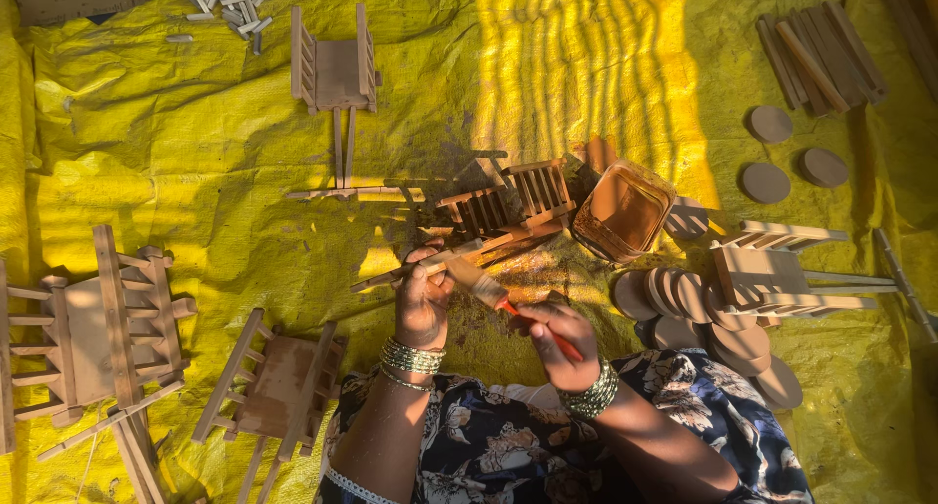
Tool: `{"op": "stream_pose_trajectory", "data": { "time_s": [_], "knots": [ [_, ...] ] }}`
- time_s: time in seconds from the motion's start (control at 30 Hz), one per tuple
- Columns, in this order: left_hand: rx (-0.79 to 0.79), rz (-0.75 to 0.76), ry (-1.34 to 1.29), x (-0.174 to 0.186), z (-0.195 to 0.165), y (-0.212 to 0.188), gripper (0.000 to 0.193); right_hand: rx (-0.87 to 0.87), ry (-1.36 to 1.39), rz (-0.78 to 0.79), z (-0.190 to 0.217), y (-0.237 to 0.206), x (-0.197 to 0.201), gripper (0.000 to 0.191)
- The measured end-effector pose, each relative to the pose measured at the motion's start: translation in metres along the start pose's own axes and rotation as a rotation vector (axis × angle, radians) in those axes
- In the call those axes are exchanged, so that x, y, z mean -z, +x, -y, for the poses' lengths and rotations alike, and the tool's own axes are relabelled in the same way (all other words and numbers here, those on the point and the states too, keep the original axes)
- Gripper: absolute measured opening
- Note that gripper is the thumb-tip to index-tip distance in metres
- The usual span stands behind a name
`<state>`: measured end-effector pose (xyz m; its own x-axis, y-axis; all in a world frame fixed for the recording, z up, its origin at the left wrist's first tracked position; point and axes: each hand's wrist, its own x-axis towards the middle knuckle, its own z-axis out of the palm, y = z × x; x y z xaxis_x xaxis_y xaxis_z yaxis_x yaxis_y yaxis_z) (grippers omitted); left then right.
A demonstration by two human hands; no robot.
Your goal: The person sits on a yellow tarp and uses a brush to apply brown stain or varnish from a plastic container onto small wooden toy chairs, rotating each chair to coat different sides and setting finished pieces aside among other toy parts.
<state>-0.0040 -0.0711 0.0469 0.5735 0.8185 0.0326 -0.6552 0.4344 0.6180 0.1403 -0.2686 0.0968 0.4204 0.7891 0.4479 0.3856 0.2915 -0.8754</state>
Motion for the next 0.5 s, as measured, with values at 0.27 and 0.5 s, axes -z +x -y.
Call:
{"op": "stream_pose_trajectory", "data": {
  "time_s": [0.27, 0.5],
  "knots": [
    [0.03, -0.114, 0.105, -0.023, -0.015, -0.004, 0.049, -0.214, -0.14, -0.148, -0.007, 0.022, 0.016, 0.028],
    [0.0, 0.041, 0.119, -0.042, -0.022, -0.009, 0.061, -0.129, 0.097, -0.009, 0.018, 0.005, 0.007, 0.029]
  ]
}}
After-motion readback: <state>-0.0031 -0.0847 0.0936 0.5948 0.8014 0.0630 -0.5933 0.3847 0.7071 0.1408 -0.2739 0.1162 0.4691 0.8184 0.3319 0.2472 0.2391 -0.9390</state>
